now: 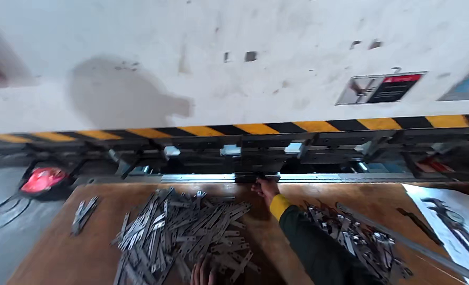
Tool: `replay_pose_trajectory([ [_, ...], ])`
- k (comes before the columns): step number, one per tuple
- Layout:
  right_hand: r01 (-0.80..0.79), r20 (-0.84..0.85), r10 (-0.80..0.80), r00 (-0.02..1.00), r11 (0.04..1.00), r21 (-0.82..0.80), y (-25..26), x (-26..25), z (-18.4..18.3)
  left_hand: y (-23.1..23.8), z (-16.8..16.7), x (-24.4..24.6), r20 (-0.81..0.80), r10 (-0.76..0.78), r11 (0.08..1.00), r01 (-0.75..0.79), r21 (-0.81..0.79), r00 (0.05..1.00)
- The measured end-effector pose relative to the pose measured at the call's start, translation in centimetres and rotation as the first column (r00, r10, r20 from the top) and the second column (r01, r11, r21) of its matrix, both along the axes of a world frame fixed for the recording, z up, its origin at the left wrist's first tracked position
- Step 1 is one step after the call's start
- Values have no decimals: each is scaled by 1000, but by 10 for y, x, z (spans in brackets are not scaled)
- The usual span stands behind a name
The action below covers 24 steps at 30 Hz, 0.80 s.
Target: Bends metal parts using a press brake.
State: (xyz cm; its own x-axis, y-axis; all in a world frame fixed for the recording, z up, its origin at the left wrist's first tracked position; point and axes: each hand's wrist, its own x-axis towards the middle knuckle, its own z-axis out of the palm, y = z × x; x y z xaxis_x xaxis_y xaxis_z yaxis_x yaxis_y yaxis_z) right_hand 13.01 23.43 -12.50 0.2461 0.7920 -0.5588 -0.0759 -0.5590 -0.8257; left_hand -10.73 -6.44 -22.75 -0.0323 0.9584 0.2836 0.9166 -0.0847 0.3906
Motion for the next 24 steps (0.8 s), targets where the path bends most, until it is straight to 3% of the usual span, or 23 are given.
replay_pose_trajectory([
  [4, -49, -7, 49, 999, 999, -12, -14, -10, 27, 0, 2, 2, -5, 50, 995, -49, 82, 999],
  [10, -32, 14, 32, 999, 999, 19, -17, 0, 23, -2, 5, 2, 57, 47, 995, -52, 87, 997],
  [13, -20, 7, 20, 1000, 999, 25, -16, 2, 26, -2, 7, -2, 98, 111, 981, -125, 150, 989],
  [17, -27, 4, 26, 1000, 999, 25, -19, 8, 31, 0, 34, -33, 295, 351, 925, -379, 41, 889],
  [19, -24, -12, 25, 1000, 999, 26, -18, 12, 29, -1, 45, -60, 299, 441, 883, -469, 25, 846],
  [21, -18, -24, 19, 1000, 999, 29, -18, 14, 29, 3, 54, -87, 251, 453, 884, -467, -4, 856],
  [24, -1, -26, 2, 1000, 1000, 29, -18, 15, 32, 25, 73, -112, 117, 326, 935, -302, -188, 938],
])
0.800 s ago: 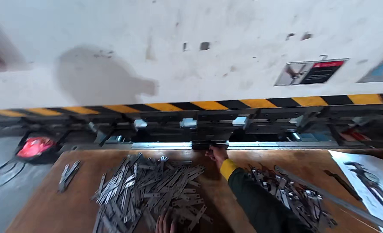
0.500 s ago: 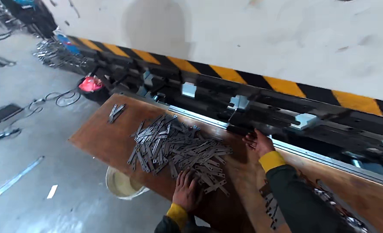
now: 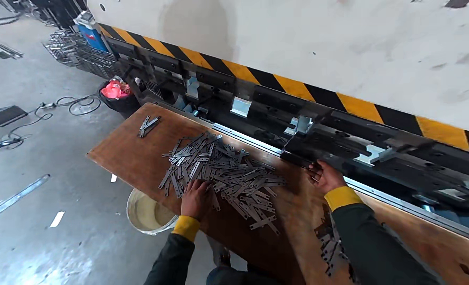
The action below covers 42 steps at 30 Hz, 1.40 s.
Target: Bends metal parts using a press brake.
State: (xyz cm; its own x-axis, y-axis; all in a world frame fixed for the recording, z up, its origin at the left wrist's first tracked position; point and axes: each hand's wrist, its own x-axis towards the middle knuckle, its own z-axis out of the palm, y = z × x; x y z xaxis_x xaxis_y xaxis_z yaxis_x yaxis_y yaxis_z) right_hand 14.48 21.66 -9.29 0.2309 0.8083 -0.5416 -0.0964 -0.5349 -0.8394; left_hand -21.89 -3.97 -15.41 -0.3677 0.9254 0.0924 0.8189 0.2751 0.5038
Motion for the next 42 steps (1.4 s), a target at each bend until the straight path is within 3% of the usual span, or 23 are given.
replay_pose_trajectory([
  [3, -1, -16, 1, 1000, 1000, -6, 0, -1, -1, 32, 24, -9, 14, -263, 907, 253, -336, 965],
  [6, -10, -28, 10, 1000, 1000, 9, 0, 0, -2, 62, 33, -3, -12, -415, 824, 370, -428, 910],
  [9, -9, -30, 9, 1000, 1000, 6, 1, 0, -1, 83, 34, 4, -29, -462, 782, 392, -485, 886],
  [17, 5, -55, -6, 998, 1000, -23, 5, 1, 0, 106, 38, 15, -36, -576, 699, 469, -540, 817],
  [26, 44, -26, -46, 999, 996, -74, 1, -5, -3, 112, 36, 13, -13, -574, 692, 476, -543, 819],
  [33, 151, 146, -153, 977, 988, 26, -37, 23, -16, 108, 48, -4, -2, -577, 716, 504, -484, 817],
  [37, -125, 414, 77, 907, 988, 90, -97, 76, -27, 109, 53, -18, -11, -569, 744, 509, -433, 822],
  [40, -334, 570, 303, 764, 941, -53, -150, 121, -28, 109, 67, -26, 30, -508, 813, 491, -312, 861],
  [42, -411, 634, 434, 640, 890, -195, -182, 145, -27, 105, 75, -29, 150, -401, 892, 422, -160, 904],
])
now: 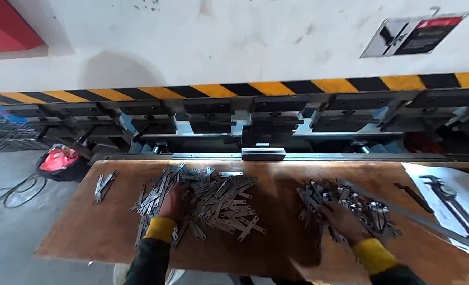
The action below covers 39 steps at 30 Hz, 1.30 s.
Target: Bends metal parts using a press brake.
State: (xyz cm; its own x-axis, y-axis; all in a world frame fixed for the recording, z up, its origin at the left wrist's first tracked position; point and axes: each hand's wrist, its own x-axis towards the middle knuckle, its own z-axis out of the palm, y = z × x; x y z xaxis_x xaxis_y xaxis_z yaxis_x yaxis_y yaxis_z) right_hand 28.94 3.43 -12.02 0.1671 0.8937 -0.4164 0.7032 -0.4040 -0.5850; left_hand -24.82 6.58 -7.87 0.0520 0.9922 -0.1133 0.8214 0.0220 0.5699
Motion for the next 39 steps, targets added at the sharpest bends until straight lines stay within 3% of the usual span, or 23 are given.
replay_pose_trajectory([
  [2, -94, 141, 100, 985, 995, -43, -23, 18, -1, -2, 6, 3, 270, 149, 981, -177, 80, 951],
  [5, -102, 376, 126, 918, 991, -81, -45, 26, 5, -4, 11, 31, 713, 196, 925, -369, 95, 674],
  [7, -63, 436, 31, 899, 996, 60, -56, 14, 22, -6, 15, 62, 869, 158, 920, -389, 43, 470],
  [9, -75, 322, -18, 947, 959, 273, -59, -12, 45, -11, 22, 98, 914, 123, 943, -333, 13, 385],
  [12, -183, 132, 132, 982, 817, 547, -60, -73, 72, -22, 30, 151, 889, -12, 986, -142, 86, 458],
  [16, -258, -23, 359, 933, 712, 653, -40, -136, 94, -35, 44, 206, 746, -182, 983, 97, 156, 641],
  [20, -266, -30, 419, 908, 629, 730, -33, -141, 69, -34, 49, 218, 670, -236, 965, 90, 245, 704],
  [22, -337, 21, 433, 901, 671, 661, -46, -133, 51, -31, 60, 211, 695, -195, 961, -7, 277, 692],
  [24, -454, 55, 478, 877, 783, 425, -66, -120, 33, -26, 78, 198, 767, -128, 956, -128, 265, 629],
  [26, -434, -28, 452, 892, 871, 231, -82, -106, 13, -20, 93, 182, 812, -76, 959, -180, 218, 578],
  [28, -345, -101, 387, 916, 893, 290, -85, -95, 5, -18, 92, 174, 822, -59, 970, -161, 180, 567],
  [31, -255, -244, 388, 889, 861, 440, -72, -99, 31, -21, 75, 186, 806, -56, 990, -70, 120, 589],
  [33, -268, -276, 410, 869, 860, 435, -59, -109, 46, -22, 60, 202, 816, -77, 994, -24, 110, 572],
  [36, -356, -191, 444, 876, 860, 365, -46, -123, 56, -21, 40, 220, 844, -33, 998, -21, 53, 535],
  [39, -345, -203, 402, 893, 900, 265, -30, -127, 42, -15, 17, 222, 775, 62, 990, -140, 35, 629],
])
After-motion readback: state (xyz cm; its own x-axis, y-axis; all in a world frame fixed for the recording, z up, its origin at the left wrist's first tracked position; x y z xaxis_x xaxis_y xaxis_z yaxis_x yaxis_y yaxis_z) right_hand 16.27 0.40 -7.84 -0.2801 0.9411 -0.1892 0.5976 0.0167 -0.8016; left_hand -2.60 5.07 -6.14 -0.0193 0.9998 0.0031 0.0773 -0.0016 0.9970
